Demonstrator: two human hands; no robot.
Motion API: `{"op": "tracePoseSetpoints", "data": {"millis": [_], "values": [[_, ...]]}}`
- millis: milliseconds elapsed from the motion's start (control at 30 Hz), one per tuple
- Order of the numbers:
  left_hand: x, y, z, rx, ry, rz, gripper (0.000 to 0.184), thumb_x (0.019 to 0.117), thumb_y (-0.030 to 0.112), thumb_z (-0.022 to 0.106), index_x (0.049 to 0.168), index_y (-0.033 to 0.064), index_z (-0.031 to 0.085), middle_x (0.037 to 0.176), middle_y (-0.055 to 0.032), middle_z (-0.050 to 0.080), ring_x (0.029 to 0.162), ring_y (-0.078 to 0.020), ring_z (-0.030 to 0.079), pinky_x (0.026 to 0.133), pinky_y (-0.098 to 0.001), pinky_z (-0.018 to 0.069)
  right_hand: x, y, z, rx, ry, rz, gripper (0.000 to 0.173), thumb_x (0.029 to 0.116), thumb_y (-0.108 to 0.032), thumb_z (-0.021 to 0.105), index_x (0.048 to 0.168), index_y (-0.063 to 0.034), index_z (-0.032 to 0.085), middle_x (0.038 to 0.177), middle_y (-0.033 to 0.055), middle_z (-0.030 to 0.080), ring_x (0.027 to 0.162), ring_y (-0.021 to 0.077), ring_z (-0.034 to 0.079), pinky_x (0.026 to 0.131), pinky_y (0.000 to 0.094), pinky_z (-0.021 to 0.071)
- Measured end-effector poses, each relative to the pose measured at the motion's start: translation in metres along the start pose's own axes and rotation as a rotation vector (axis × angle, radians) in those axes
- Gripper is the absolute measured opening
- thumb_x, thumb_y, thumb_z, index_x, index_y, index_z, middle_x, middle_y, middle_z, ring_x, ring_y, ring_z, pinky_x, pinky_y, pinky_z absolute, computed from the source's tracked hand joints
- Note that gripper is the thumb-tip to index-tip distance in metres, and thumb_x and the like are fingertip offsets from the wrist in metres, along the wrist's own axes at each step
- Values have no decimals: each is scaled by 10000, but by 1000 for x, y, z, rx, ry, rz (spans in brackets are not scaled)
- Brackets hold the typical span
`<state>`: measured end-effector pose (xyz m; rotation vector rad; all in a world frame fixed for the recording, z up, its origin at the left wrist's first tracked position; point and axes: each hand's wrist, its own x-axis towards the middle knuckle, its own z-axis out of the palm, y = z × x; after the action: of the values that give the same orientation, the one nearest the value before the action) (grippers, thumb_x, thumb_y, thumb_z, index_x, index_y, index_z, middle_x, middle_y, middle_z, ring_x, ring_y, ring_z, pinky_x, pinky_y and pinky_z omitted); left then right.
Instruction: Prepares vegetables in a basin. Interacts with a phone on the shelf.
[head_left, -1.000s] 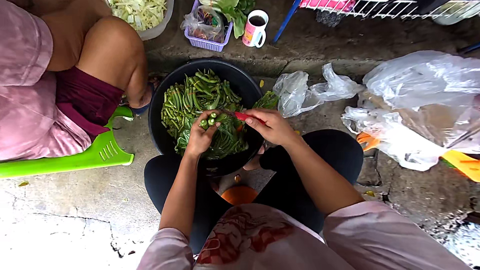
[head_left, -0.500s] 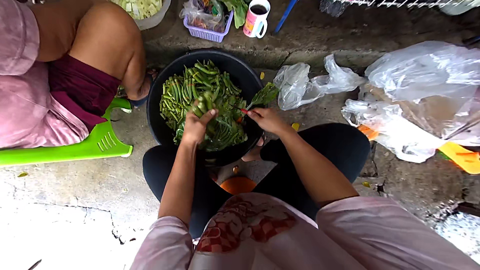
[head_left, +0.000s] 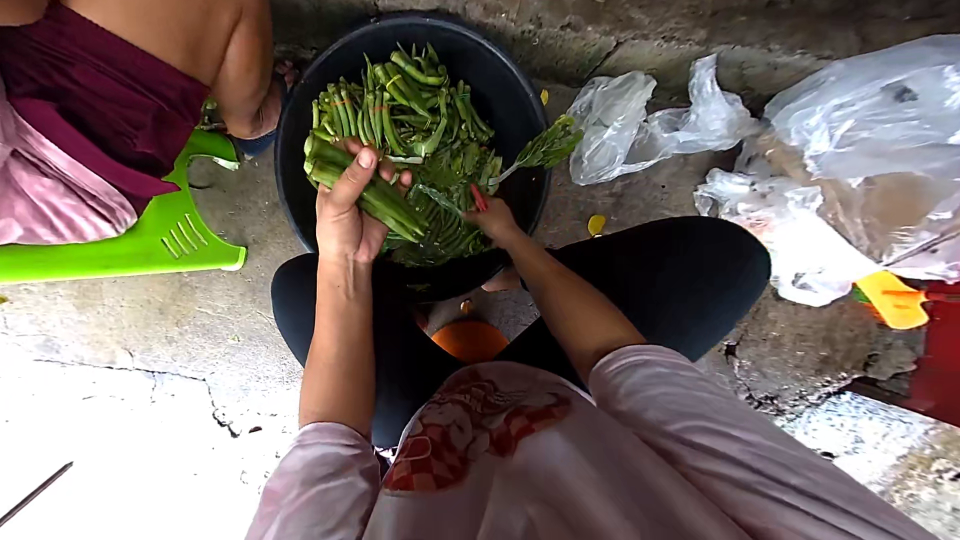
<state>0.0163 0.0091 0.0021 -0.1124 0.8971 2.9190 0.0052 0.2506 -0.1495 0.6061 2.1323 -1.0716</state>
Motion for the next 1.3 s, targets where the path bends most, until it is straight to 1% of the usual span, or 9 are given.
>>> {"op": "tracePoseSetpoints", "data": {"millis": [133,267,433,600,667,767,900,1167,1300], "values": [[5,-5,-1,23,37,-31,102,923,127,713,937,153,615,824,-33,666,755,-169,685,736,-354,612,26,20,59,52,-7,8,275,1010,-192,632,1188,13,679,1065,216,676,922,322,640,826,519,516],[13,-8,0,58,217,-98,47,1002,85,558,1010,120,588,871,-64,677,772,-198,703,762,-392,628,43,5,91,-41,167,60,333,1006,-215,641,1204,52,647,1167,270,674,1117,410,657,965,590,508],[15,-10,-1,162,189,-92,98,952,47,624,1016,116,652,836,-55,701,742,-175,708,735,-356,628,50,-28,100,-156,166,239,427,1037,-300,581,1354,-14,561,1309,226,640,1180,384,653,939,582,536],[14,-8,0,318,260,-104,119,942,-15,605,971,96,633,812,-52,708,704,-161,705,693,-328,628,30,-24,81,-96,50,202,382,1052,-273,544,1245,48,617,1235,275,651,1170,412,642,965,597,505],[14,-7,2,353,291,-96,133,936,-40,606,959,89,625,812,-53,713,705,-161,706,688,-327,628,4,-13,72,37,17,154,380,1023,-271,621,1136,91,639,1080,292,647,979,406,639,844,582,512],[12,-6,5,437,283,-98,124,918,-47,628,940,76,633,806,-45,705,704,-147,693,683,-308,616,-50,-23,55,306,-39,172,311,1030,-260,643,1227,-20,621,825,96,543,604,158,458,553,324,423],[5,-6,11,737,212,-208,176,887,-42,701,1027,44,636,914,-44,705,752,-118,670,703,-284,597,-103,-46,33,688,9,-184,215,1013,-92,637,1192,26,632,658,-7,549,467,31,440,454,188,402],[-4,-29,23,787,51,-138,241,864,-64,731,1060,40,637,948,-49,718,846,-117,697,773,-296,599,-129,-62,0,543,50,-652,183,956,-62,686,1128,2,676,736,-46,625,568,-25,499,555,157,448],[-6,-29,17,865,0,-8,259,849,-54,760,1060,42,644,944,-39,721,845,-111,706,776,-294,611,-130,-48,-34,164,160,-818,383,1054,-284,498,1275,7,611,929,99,638,798,149,604,745,374,531]]}}
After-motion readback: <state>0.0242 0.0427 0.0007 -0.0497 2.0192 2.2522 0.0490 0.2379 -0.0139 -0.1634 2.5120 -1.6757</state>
